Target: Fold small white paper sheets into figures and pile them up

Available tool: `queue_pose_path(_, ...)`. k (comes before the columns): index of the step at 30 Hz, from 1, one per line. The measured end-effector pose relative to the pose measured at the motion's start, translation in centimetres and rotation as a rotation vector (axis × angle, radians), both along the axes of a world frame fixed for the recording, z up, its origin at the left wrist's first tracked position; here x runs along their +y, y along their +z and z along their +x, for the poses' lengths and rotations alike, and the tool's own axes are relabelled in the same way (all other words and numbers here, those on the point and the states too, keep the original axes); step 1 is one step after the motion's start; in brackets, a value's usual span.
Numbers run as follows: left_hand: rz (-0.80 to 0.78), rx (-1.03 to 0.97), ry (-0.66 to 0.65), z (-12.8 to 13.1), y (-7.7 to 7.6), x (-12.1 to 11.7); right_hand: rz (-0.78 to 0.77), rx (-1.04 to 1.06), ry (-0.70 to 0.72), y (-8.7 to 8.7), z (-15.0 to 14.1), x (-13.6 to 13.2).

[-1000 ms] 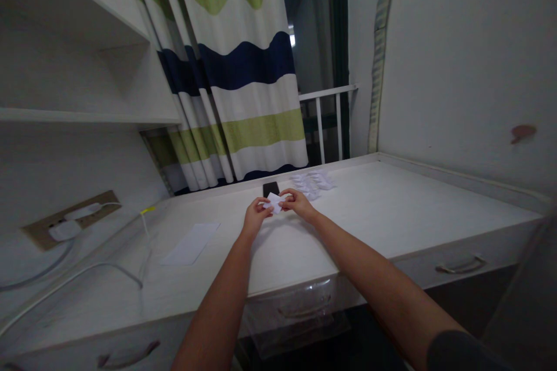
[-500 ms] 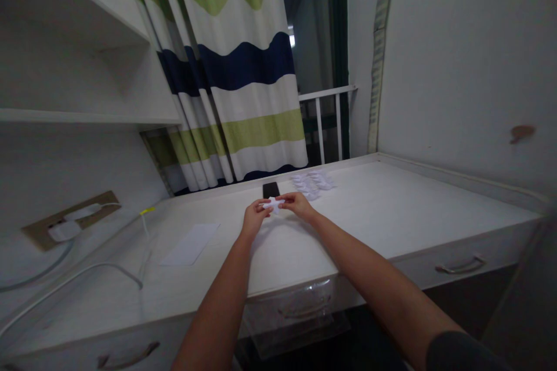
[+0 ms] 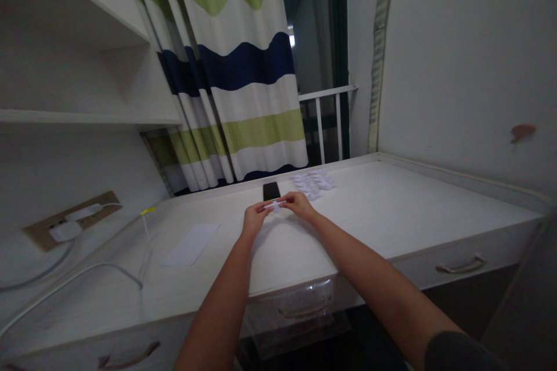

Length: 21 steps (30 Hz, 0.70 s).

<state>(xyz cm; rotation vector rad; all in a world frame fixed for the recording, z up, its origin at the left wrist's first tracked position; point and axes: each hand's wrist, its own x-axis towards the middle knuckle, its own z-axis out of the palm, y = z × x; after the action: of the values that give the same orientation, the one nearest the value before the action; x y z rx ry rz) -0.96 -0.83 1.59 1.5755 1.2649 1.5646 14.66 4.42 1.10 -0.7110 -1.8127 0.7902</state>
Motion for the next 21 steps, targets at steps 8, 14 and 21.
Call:
queue_pose_path(8, 0.044, 0.092, 0.023, -0.06, -0.09, 0.16, 0.043, -0.058, -0.066, 0.14, 0.02, -0.26)
queue_pose_path(14, 0.117, 0.114, 0.068, -0.12, -0.22, 0.07, 0.117, -0.046, -0.096, 0.31, 0.26, -0.52)
queue_pose_path(21, 0.003, 0.057, 0.020, -0.44, -0.36, 0.27, -0.004, 0.004, 0.037, -0.19, 0.09, 0.28)
